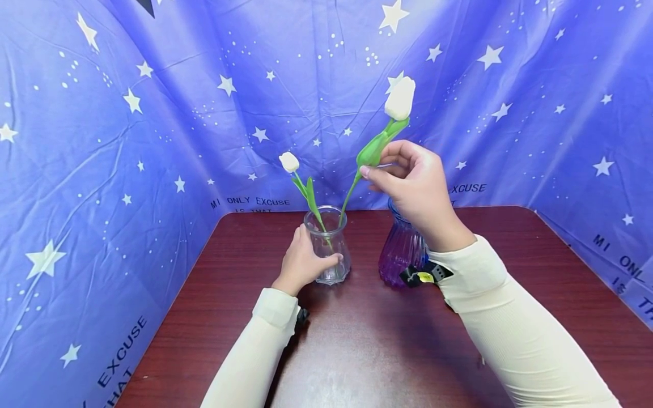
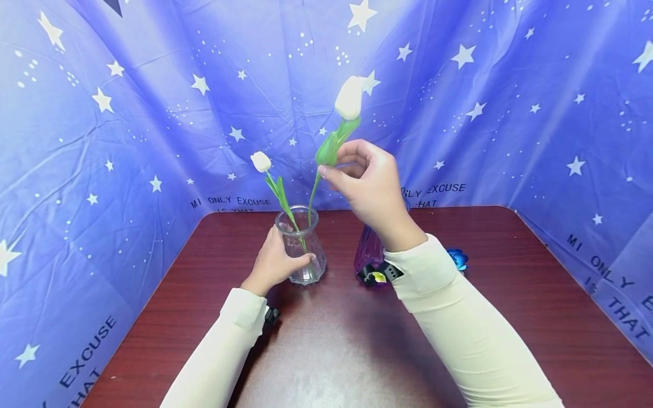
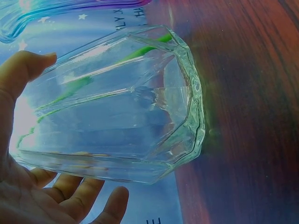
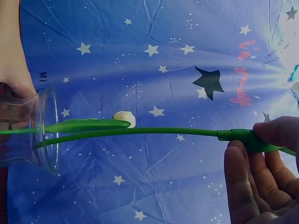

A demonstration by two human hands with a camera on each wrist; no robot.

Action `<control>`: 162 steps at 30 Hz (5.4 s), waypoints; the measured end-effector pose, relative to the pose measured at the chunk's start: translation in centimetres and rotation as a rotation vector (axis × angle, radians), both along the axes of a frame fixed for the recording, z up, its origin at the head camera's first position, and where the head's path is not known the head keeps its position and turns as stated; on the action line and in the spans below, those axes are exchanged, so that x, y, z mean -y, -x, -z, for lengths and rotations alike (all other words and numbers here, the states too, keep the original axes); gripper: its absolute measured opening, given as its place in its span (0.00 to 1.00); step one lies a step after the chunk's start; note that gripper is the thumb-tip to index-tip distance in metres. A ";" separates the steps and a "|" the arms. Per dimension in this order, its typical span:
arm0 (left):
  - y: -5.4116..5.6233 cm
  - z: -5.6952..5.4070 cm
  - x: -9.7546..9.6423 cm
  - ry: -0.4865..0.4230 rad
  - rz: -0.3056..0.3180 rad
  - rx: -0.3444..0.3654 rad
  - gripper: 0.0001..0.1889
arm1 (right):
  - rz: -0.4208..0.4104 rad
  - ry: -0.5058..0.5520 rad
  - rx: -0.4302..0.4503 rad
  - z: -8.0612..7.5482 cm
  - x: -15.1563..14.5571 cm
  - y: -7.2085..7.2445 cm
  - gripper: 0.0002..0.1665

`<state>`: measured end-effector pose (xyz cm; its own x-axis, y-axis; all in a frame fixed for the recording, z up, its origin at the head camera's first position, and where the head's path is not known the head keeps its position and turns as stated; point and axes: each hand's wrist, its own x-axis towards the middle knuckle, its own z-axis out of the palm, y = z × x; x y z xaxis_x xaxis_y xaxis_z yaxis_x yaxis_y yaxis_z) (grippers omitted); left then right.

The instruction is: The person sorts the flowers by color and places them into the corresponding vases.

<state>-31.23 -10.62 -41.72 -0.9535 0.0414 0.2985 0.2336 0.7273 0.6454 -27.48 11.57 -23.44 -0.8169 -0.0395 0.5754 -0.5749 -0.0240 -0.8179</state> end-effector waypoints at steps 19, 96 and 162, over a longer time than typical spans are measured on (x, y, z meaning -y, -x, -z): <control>0.3 0.3 0.1 -0.004 0.005 0.004 0.51 | 0.030 -0.092 0.068 2.0 1.2 1.3 0.13; 0.3 0.3 0.0 -0.022 0.016 0.024 0.54 | 0.228 -0.496 0.185 9.6 4.5 6.1 0.16; 0.3 0.6 0.2 0.012 0.016 0.001 0.54 | 0.394 -0.452 0.002 12.7 6.7 5.3 0.13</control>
<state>-31.56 -10.78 -42.29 -0.9530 0.0601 0.2969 0.2444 0.7313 0.6367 -32.80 4.91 -36.15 -0.8209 0.0260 0.5704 -0.4681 0.5414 -0.6984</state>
